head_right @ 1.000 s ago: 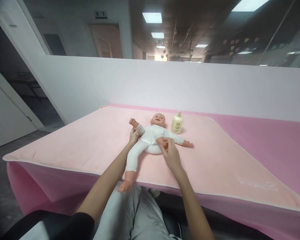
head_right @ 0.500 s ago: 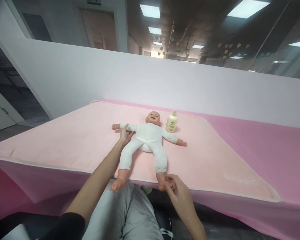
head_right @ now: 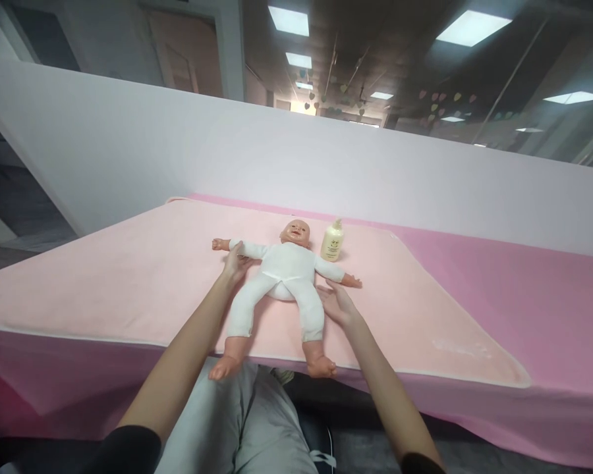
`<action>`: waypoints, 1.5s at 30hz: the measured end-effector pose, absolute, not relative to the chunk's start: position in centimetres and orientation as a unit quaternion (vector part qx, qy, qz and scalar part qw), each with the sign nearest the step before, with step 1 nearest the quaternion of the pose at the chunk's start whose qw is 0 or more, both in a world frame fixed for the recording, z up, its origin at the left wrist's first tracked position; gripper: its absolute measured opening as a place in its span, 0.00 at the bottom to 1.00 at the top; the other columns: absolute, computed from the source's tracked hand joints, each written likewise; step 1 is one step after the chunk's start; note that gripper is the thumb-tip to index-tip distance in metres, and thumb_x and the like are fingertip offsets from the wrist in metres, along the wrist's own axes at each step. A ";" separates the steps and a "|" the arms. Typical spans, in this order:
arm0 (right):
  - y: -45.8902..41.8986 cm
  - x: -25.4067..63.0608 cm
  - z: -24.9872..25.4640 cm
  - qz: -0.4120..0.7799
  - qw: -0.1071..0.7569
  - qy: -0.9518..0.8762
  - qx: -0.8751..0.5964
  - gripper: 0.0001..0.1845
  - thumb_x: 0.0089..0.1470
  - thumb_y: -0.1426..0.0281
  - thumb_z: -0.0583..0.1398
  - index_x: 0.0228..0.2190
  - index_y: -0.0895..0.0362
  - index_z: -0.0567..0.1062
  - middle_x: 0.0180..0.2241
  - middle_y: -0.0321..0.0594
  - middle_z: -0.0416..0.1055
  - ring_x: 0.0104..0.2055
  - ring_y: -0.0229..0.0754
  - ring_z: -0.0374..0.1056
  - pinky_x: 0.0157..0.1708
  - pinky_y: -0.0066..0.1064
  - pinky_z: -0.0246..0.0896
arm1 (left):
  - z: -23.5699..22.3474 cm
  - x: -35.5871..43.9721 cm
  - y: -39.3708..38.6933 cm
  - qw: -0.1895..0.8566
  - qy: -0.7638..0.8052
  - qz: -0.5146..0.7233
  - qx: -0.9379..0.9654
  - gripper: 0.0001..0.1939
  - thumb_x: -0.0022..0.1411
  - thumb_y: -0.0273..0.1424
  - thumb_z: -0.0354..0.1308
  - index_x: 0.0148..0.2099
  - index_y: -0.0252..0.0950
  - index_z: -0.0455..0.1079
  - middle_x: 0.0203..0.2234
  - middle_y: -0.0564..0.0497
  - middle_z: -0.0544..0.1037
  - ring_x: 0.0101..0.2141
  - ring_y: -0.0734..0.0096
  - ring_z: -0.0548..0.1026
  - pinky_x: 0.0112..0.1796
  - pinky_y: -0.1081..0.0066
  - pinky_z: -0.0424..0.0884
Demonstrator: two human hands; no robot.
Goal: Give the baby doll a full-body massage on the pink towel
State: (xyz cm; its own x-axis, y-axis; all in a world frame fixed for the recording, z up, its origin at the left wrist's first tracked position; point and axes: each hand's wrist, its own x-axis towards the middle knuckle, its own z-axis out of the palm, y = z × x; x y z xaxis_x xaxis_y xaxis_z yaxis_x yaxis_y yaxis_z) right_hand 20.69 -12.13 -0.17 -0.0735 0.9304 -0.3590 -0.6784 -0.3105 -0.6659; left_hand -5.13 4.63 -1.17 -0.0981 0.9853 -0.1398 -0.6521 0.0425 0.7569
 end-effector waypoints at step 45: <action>-4.4 29.4 -0.9 0.343 0.705 -0.150 -0.602 0.15 0.57 0.57 0.55 0.28 0.56 0.65 0.13 0.28 0.60 0.11 0.30 0.53 0.08 0.20 0.44 | -3.2 -9.1 7.0 0.376 0.469 0.724 0.338 0.12 0.58 0.40 0.53 0.35 0.36 0.61 0.29 0.53 0.67 0.29 0.76 0.69 0.29 0.75 0.68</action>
State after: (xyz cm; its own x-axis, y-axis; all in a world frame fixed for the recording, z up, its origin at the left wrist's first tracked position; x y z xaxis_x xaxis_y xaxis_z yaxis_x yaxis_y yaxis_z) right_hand 29.38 -4.38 -0.92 0.7197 0.6646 -0.2009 -0.3026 0.0398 -0.9523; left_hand -9.09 7.00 -3.15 -0.4884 0.8618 0.1368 -0.2283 -0.2776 0.9332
